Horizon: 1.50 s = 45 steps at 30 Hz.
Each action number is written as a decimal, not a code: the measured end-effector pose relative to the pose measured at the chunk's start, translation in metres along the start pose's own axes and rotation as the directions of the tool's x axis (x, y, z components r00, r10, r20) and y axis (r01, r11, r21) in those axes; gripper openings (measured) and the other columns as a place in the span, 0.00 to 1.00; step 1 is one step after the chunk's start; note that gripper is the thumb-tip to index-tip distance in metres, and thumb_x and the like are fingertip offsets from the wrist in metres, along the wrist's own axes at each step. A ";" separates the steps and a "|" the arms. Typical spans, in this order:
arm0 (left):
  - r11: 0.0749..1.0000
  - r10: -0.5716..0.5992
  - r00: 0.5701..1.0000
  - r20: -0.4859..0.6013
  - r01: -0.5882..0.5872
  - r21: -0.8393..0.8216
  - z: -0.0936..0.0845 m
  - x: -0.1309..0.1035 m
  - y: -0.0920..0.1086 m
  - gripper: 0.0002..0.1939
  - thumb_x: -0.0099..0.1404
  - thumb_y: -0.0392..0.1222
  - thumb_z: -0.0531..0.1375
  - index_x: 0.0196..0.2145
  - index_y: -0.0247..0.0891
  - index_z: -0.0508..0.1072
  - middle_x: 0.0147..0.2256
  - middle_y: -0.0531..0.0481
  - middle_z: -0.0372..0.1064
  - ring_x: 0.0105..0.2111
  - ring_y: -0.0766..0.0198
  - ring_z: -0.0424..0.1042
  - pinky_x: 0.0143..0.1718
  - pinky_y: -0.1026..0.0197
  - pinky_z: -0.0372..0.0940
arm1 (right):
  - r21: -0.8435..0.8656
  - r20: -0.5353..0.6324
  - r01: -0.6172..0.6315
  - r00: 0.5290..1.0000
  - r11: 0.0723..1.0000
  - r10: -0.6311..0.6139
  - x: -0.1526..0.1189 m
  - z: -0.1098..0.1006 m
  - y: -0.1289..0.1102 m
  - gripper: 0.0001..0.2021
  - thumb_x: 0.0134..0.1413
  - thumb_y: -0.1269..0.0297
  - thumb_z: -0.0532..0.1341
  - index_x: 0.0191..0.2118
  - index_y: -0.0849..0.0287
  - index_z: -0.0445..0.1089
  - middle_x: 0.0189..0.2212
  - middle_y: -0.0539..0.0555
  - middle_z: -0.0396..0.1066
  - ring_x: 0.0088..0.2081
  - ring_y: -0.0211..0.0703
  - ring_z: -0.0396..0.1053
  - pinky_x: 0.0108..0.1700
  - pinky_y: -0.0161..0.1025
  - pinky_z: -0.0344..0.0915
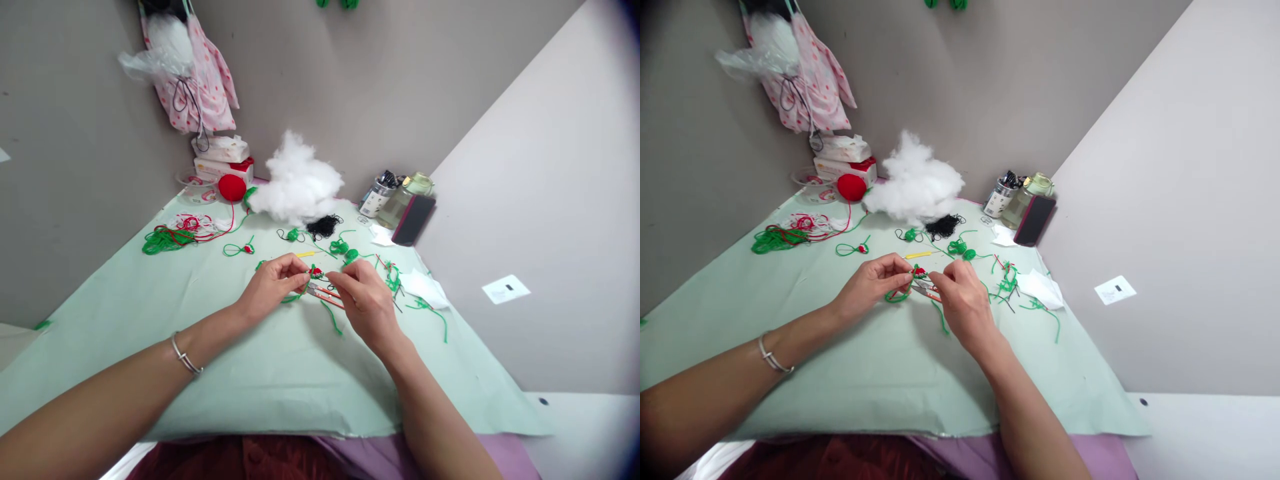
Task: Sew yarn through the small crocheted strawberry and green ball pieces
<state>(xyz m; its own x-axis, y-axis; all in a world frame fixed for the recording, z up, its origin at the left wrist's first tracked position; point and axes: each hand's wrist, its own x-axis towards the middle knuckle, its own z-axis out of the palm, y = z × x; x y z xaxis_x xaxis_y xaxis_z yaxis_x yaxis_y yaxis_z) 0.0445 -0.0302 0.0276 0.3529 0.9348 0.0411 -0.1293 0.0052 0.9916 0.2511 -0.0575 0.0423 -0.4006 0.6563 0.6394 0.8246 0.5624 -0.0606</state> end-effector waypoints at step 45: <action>0.999 -0.028 0.987 0.161 0.034 -0.034 -0.015 0.002 0.016 0.14 0.66 0.49 0.64 0.44 0.38 0.69 0.26 0.55 0.71 0.25 0.68 0.70 0.30 0.63 0.63 | 0.487 0.060 -0.254 0.964 0.836 0.258 0.005 -0.001 -0.003 0.06 0.62 0.72 0.62 0.35 0.54 0.75 0.29 0.51 0.66 0.30 0.39 0.64 0.32 0.38 0.62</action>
<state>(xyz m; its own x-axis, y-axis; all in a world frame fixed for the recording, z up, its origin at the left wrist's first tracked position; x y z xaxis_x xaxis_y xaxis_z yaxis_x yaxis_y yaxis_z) 0.0288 -0.0229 0.0414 0.5012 0.8647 0.0327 -0.1491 0.0491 0.9876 0.2471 -0.0560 0.0465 -0.1971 0.8081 0.5550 0.5965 0.5482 -0.5863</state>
